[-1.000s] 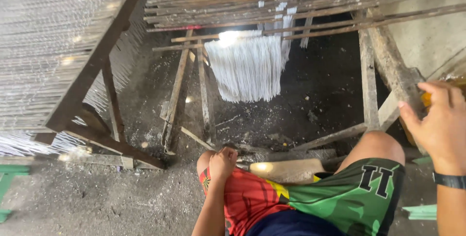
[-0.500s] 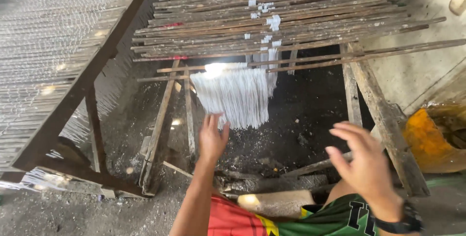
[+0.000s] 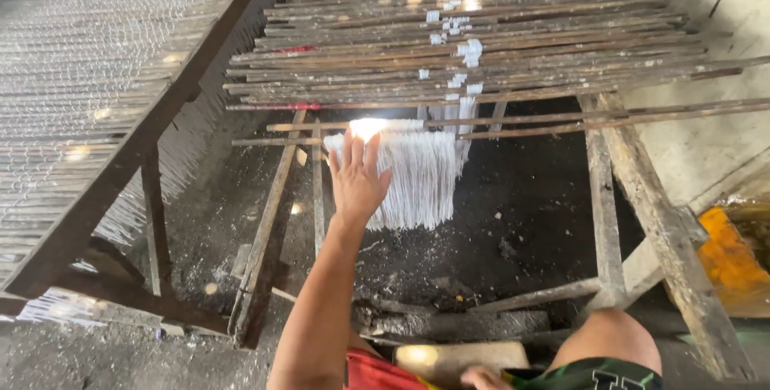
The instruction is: Organizing candle wicks by placing a wick-laden rod onto a frame and manually separating the individual wicks.
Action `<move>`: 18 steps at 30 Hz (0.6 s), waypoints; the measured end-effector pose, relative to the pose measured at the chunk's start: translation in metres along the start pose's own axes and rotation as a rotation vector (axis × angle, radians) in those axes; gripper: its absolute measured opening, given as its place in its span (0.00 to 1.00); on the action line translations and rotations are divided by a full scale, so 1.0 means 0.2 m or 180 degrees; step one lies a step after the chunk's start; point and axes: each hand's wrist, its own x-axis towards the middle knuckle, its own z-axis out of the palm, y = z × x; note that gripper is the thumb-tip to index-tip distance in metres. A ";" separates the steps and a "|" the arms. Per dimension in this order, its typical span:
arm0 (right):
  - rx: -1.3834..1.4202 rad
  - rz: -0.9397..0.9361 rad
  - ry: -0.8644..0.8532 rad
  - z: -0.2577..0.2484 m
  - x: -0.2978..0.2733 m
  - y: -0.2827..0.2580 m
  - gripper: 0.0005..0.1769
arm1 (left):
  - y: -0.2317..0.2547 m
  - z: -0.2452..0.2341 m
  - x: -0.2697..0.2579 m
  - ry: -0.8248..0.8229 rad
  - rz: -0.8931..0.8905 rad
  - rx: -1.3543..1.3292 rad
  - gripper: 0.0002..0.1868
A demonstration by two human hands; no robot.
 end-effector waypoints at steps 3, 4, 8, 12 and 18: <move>-0.0045 0.0467 -0.0763 -0.33 0.06 -0.25 0.18 | 0.00 0.02 -0.02 0.0258 0.0074 -0.0117 0.30; 0.0010 0.0810 -0.1387 -0.48 0.06 -0.41 0.17 | 0.00 0.01 -0.03 0.0426 0.0079 -0.0204 0.29; 0.0167 0.0608 -0.1157 -0.36 0.05 -0.27 0.16 | 0.01 -0.05 -0.13 0.1014 0.0322 -0.0309 0.22; 0.0042 -0.0156 -0.0386 -0.26 0.07 -0.18 0.17 | 0.01 -0.06 -0.27 0.1754 0.0298 -0.0372 0.21; 0.0119 -0.0176 -0.0273 -0.30 0.08 -0.25 0.18 | 0.10 -0.23 -0.50 0.1938 0.0057 -0.0552 0.17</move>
